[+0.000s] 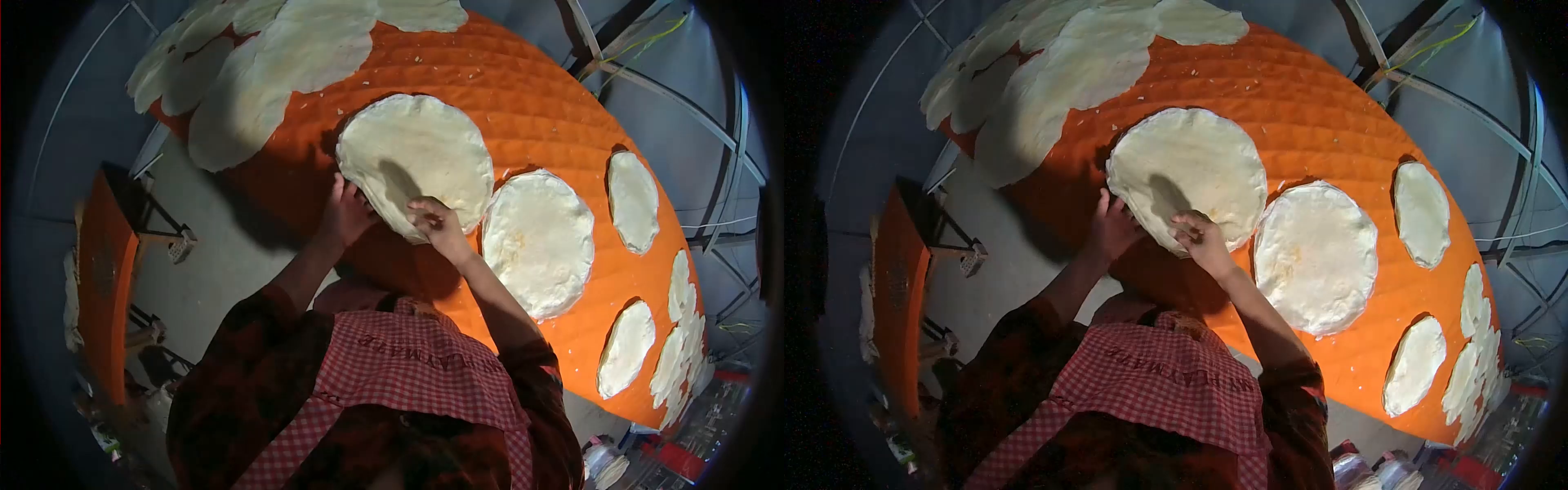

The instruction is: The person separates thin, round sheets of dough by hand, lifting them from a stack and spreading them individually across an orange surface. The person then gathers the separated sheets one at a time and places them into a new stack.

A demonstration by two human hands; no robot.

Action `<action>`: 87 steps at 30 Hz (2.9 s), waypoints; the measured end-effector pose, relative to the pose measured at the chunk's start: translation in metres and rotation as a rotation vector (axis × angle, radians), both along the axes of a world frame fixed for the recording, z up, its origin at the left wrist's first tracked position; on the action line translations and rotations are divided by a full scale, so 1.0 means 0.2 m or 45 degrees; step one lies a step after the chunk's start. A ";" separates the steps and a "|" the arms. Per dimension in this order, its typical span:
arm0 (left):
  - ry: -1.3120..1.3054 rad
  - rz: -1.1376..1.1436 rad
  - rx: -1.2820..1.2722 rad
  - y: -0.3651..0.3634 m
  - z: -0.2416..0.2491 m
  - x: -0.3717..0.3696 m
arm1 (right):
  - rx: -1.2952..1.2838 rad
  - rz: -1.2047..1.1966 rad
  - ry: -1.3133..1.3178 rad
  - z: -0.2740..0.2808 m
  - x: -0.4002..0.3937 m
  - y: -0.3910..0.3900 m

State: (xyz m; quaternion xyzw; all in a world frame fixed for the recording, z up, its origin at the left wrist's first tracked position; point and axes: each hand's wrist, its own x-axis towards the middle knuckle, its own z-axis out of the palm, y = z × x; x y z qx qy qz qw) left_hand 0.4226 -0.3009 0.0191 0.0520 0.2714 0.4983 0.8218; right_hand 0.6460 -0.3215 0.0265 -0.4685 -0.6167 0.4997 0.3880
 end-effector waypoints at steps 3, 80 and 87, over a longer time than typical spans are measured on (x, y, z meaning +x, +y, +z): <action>0.133 -0.108 0.168 0.01 -0.04 -0.01 | 0.185 0.071 -0.153 -0.06 -0.08 0.11; 0.899 0.036 0.195 0.07 -0.32 -0.04 | 0.552 0.860 -0.469 -0.30 0.33 1.14; 1.047 0.031 0.110 0.08 -0.25 -0.06 | -0.299 0.037 -1.082 0.46 0.83 1.55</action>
